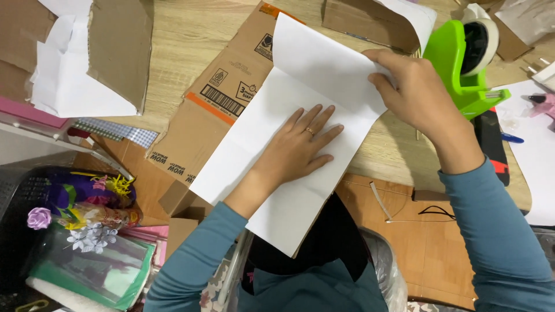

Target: Assembling a custom cardboard box by folding the structure, aligning a paper liner, and cutting materials to size.

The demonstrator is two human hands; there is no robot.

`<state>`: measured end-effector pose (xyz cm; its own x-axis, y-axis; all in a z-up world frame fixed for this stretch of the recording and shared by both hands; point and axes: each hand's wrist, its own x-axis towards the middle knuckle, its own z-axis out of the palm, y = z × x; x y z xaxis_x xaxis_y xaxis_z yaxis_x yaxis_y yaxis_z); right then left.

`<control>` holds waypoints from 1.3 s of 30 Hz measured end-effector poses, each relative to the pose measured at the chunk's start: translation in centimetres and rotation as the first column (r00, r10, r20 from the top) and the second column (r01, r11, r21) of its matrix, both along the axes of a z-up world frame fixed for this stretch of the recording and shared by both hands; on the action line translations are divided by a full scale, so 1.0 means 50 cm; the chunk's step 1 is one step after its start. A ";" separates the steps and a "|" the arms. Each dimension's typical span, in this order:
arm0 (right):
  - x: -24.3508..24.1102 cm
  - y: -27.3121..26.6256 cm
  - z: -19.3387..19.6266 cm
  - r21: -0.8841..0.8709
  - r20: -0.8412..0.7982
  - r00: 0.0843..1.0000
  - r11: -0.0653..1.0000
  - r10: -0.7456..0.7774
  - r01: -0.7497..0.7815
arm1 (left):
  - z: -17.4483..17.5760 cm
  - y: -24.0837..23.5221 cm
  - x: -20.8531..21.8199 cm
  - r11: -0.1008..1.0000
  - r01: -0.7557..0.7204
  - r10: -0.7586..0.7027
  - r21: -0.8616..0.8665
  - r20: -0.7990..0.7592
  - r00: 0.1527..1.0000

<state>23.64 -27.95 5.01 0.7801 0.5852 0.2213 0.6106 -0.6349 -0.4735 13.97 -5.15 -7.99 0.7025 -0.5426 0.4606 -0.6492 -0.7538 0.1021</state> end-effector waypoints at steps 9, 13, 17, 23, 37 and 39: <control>-0.009 0.023 0.020 0.005 0.017 0.997 0.997 0.071 -0.071 | -0.028 -0.030 0.027 0.997 0.029 -0.027 -0.075 0.034 0.999; -0.017 0.021 0.021 0.084 0.028 0.994 0.990 0.108 -0.110 | -0.028 -0.033 0.031 0.998 -0.015 0.017 -0.056 0.031 0.999; -0.040 -0.008 0.047 0.173 0.146 0.989 0.983 0.040 -0.065 | -0.019 -0.034 0.042 0.999 -0.036 0.036 -0.026 0.006 0.999; -0.007 -0.232 -0.037 0.323 0.249 0.934 0.931 -0.255 0.168 | -0.017 -0.034 0.038 0.998 -0.030 0.032 -0.051 0.042 0.999; 0.051 -0.324 -0.147 0.348 -0.226 0.784 0.704 -0.579 0.620 | -0.025 -0.041 0.046 0.996 -0.036 0.038 -0.080 0.016 0.999; 0.060 -0.320 -0.141 0.341 -0.243 0.775 0.697 -0.583 0.631 | -0.027 -0.042 0.048 0.995 -0.039 0.041 -0.088 0.020 0.999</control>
<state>26.62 -43.93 -2.03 0.9676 -0.1391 0.2108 0.0867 -0.6009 -0.7946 16.36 -7.23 -9.34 0.7119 -0.4711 0.5209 -0.6215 -0.7679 0.1550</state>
